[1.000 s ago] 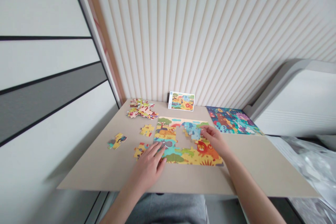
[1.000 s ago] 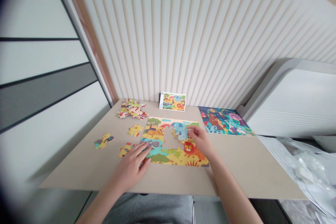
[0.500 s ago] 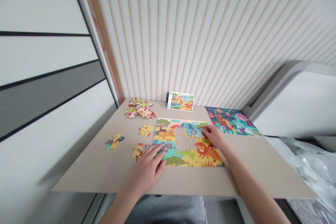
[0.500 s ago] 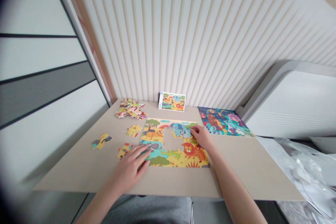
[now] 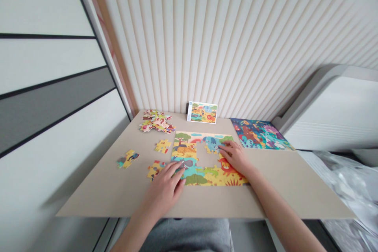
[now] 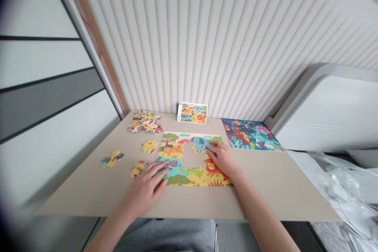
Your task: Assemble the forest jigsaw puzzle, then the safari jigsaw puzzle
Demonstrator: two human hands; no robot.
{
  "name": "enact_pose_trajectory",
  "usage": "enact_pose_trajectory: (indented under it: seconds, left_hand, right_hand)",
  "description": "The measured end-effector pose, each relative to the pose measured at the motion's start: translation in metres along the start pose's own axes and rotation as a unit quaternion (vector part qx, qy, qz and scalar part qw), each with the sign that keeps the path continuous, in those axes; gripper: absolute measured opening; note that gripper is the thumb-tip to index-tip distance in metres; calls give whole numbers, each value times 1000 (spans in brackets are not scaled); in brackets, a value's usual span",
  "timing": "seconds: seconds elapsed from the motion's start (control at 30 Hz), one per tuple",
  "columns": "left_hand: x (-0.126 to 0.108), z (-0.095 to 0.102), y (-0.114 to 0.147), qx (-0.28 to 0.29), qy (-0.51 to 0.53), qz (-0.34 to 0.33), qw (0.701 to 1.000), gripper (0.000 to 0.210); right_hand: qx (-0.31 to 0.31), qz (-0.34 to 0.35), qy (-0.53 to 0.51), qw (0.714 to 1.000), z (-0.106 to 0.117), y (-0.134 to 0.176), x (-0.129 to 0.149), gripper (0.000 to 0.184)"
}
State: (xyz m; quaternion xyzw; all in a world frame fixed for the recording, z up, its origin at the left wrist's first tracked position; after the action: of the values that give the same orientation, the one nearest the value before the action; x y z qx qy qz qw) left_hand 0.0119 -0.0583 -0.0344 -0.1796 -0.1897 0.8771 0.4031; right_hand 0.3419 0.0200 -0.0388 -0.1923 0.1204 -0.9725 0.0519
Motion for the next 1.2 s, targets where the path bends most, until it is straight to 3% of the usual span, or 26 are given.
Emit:
enact_pose_trajectory:
  seconds: [0.23, 0.4, 0.57, 0.8, 0.9, 1.07, 1.2]
  left_hand:
    - [1, -2, 2, -2, -2, -7, 1000, 33]
    - [1, -2, 2, 2, -1, -2, 1000, 34]
    - [0, 0, 0, -2, 17, 6, 1000, 33]
    - [2, 0, 2, 15, 35, 3, 999, 40]
    - [3, -1, 1, 21, 41, -8, 999, 41]
    - [6, -4, -1, 21, 30, -15, 999, 41]
    - [6, -6, -1, 27, 23, -20, 999, 39]
  right_hand:
    - [18, 24, 49, 998, 3, 4, 11, 35]
    - [0, 3, 7, 1000, 7, 8, 6, 36]
    - [23, 6, -26, 999, 0, 11, -7, 34]
    - [-81, -71, -79, 991, 11, 7, -33, 48]
    - [-39, -76, -49, 995, 10, 8, -38, 57]
    - [107, -57, 52, 991, -4, 17, -29, 73]
    - [125, -79, 89, 985, -6, 19, -23, 75]
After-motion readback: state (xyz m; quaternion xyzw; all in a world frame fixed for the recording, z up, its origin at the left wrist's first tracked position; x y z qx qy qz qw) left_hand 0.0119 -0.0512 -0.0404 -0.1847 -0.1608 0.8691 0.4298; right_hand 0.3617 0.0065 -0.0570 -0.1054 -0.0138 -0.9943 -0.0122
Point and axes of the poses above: each hand's wrist, its own y-axis away from the middle knuckle, its own z-axis out of the back of the hand, x = y × z, the point moved 4 cm from there along -y, towards the middle knuckle, and after that the axes turned 12 degrees about -z, right-handed, at the moved point
